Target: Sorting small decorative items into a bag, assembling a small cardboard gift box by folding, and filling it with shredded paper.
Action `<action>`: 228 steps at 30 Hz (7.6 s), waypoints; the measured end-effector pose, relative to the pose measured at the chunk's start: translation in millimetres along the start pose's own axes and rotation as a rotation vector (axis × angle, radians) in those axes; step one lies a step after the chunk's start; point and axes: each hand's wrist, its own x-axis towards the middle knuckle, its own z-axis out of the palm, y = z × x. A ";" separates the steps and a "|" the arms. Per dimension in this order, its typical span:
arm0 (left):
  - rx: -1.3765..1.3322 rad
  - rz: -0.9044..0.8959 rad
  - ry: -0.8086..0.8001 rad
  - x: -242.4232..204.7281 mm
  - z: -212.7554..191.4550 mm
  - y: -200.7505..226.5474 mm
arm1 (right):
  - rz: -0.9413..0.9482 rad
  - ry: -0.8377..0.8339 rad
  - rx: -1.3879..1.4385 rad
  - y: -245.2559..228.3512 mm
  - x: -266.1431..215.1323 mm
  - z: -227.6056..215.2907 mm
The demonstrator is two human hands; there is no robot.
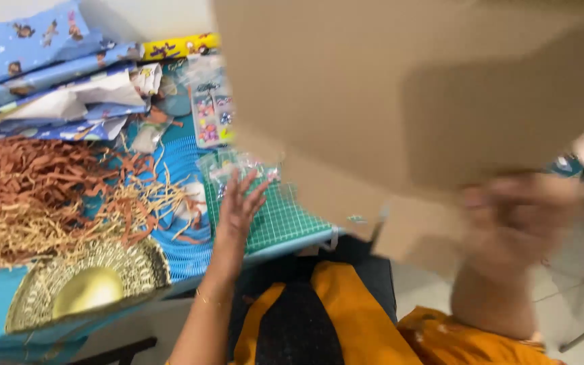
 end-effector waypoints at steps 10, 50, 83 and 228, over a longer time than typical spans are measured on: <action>-0.308 -0.415 0.740 -77.9 -72.0 -89.2 | 0.534 -0.475 0.013 60.1 -79.8 77.2; 0.843 -0.079 -0.093 14.5 70.4 30.1 | 0.208 -0.884 -0.405 40.9 -86.5 107.3; 0.517 -0.337 -0.127 53.8 56.9 24.0 | -0.338 -0.430 -0.523 72.1 -156.3 98.6; 1.544 0.212 -0.366 29.2 31.9 18.1 | -0.139 -0.866 -0.487 21.6 -94.2 139.7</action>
